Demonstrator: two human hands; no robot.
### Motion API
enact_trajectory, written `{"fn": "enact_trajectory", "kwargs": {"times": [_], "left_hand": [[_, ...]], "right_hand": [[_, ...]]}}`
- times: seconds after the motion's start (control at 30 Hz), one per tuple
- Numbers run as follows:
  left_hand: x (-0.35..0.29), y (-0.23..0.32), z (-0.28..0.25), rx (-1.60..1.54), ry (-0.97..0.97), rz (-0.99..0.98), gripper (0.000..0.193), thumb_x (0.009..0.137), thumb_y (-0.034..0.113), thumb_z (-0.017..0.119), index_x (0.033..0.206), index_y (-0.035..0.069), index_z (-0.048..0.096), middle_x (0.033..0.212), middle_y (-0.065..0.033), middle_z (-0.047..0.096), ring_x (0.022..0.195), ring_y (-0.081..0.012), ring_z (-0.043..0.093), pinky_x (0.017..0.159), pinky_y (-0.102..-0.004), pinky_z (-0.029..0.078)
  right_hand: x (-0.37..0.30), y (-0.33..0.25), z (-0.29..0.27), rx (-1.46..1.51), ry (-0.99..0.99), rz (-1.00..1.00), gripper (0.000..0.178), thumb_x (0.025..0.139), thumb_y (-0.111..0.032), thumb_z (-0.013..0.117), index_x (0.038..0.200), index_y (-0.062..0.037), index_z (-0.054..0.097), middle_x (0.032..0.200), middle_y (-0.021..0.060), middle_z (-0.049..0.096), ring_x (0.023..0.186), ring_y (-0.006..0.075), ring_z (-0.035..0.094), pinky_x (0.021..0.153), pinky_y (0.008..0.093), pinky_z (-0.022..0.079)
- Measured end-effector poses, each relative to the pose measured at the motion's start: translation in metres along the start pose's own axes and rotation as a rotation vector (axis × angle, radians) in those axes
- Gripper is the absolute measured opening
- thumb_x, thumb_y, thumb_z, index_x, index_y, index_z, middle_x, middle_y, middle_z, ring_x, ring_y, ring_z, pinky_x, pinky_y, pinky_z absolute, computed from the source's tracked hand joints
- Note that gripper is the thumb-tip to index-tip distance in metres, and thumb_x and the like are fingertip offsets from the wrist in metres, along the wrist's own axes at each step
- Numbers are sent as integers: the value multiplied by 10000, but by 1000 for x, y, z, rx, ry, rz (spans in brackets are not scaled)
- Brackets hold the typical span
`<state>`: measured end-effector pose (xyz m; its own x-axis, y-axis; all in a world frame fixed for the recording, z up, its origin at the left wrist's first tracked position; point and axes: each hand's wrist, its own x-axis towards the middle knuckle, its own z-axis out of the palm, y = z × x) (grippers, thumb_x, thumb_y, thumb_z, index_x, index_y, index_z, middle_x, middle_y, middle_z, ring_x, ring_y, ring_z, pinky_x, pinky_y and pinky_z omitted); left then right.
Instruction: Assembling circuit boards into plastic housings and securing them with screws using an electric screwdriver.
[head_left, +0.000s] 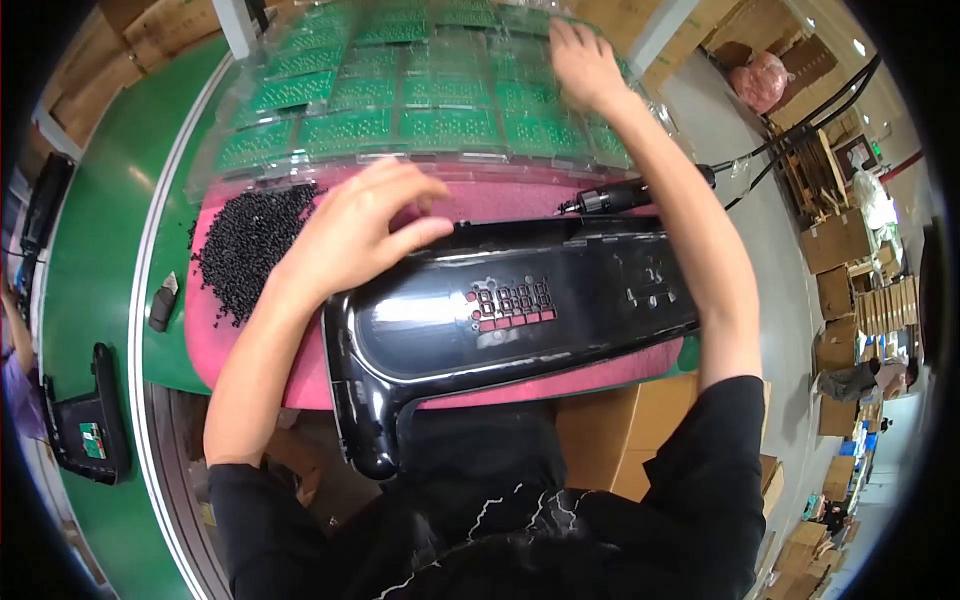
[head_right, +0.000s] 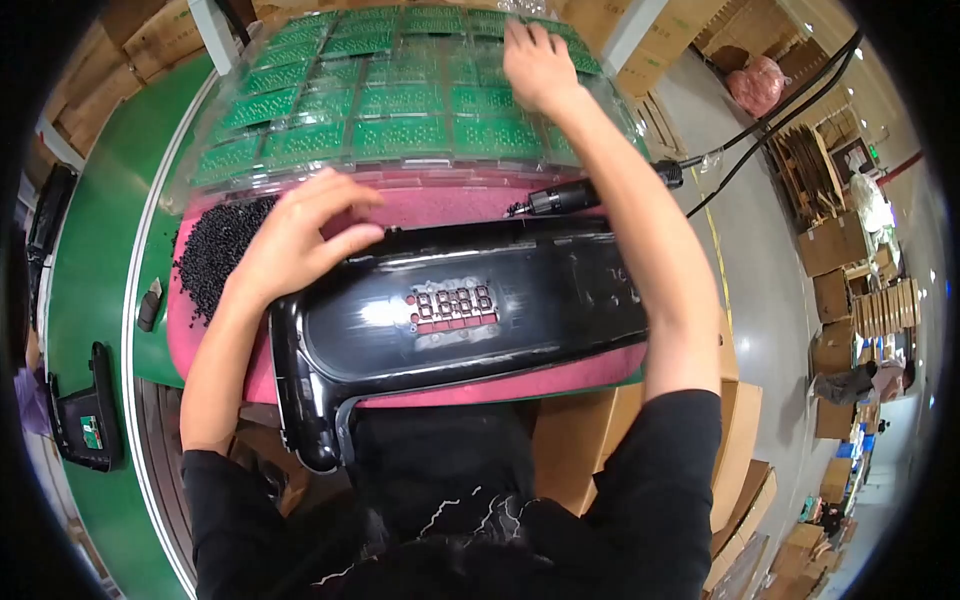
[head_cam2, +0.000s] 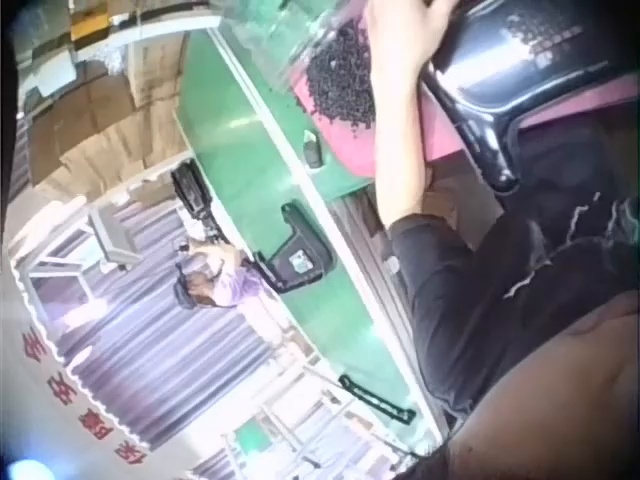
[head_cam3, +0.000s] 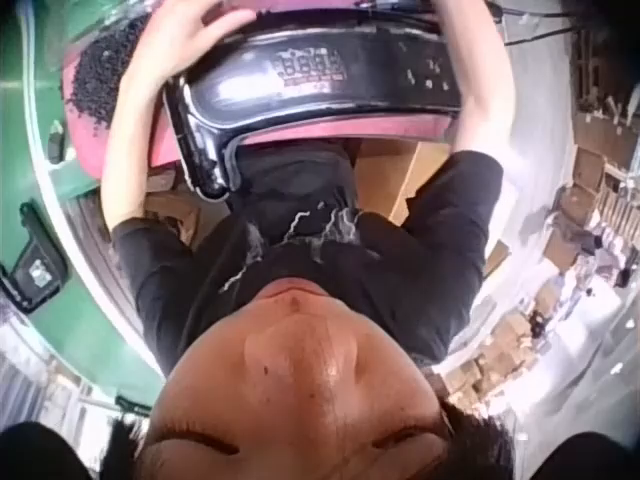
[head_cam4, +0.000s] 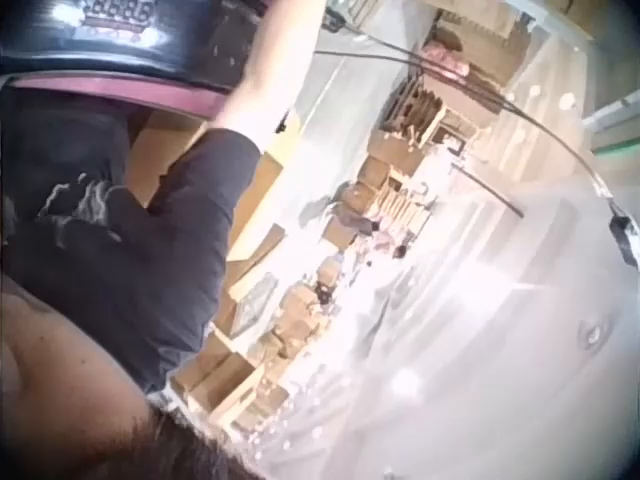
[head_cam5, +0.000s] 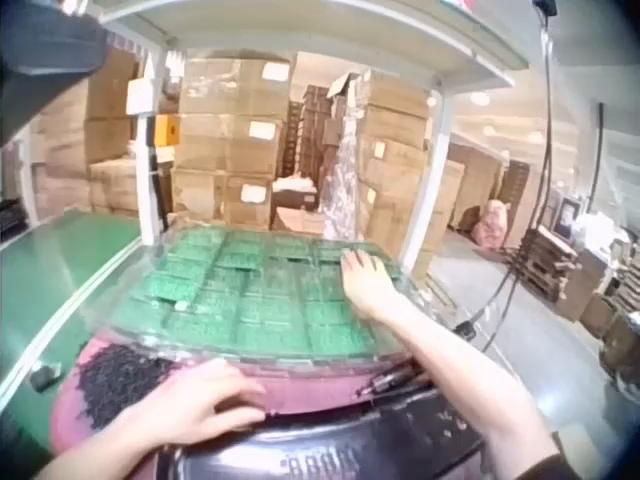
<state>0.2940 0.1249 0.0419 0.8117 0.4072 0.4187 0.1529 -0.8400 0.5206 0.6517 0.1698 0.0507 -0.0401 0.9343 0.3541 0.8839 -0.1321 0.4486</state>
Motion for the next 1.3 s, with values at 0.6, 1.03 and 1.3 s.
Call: {"fn": "enact_trajectory", "kwargs": {"times": [0.6,1.03,1.3], "left_hand": [[-26,27,-3,-740,-54,-202,431,978,60,506,1395,-21,438,1020,-133,670,769,-169,651,692,-292,537],[-40,18,2,-640,-476,24,484,759,49,744,1211,-52,604,1021,-180,690,809,-269,700,674,-299,567],[-38,16,10,-325,-232,97,701,545,165,888,1168,-29,632,1025,-149,666,838,-297,646,754,-373,532]], "right_hand": [[-170,-83,-159,1213,193,26,829,823,-66,742,1490,-16,252,1308,164,575,1104,209,586,985,343,431],[-233,-98,-164,1787,-492,505,132,886,48,582,1013,44,615,685,29,659,562,54,595,544,198,472],[-236,-95,-143,2070,-511,507,222,904,9,640,1095,30,530,782,67,673,673,82,625,605,212,485]]}}
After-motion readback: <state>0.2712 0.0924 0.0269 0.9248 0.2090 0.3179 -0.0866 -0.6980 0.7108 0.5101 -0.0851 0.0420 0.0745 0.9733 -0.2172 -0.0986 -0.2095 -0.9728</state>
